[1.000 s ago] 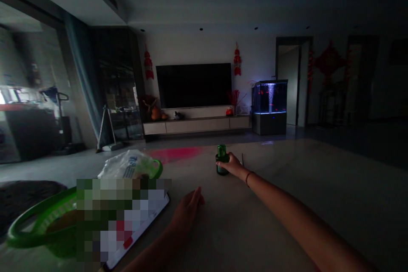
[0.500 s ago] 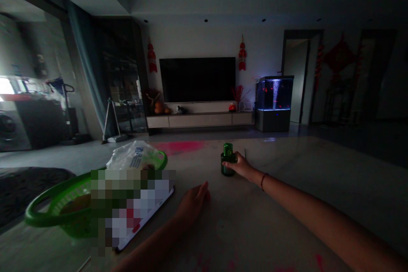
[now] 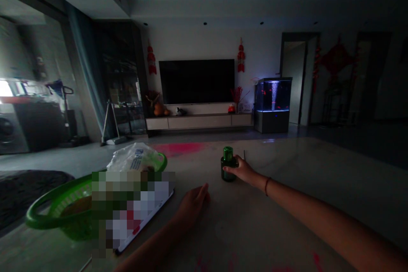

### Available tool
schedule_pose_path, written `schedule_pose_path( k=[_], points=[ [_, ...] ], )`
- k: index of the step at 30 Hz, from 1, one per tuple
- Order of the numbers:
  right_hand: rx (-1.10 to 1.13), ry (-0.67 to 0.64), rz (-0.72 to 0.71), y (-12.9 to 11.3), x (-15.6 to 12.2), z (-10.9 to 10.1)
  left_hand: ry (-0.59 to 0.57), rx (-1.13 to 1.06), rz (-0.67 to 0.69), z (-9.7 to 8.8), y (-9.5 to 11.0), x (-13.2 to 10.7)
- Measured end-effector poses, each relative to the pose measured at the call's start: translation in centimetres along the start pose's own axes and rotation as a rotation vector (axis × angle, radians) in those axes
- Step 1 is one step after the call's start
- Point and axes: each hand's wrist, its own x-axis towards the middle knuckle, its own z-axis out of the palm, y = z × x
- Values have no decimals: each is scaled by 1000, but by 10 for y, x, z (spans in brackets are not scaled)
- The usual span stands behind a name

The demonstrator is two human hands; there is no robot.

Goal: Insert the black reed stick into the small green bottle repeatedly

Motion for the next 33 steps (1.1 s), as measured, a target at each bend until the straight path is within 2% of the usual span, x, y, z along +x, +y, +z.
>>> schedule_pose_path(
  k=[12, 26, 33],
  points=[
    [-18, -70, -32, -12, -24, -6, 5, 6, -5, -1, 2, 0],
    [20, -270, -23, -32, -47, -28, 11, 17, 6, 1, -1, 1],
    [-11, -361, -54, -44, -51, -37, 76, -71, 1, 0, -3, 6]
  ],
)
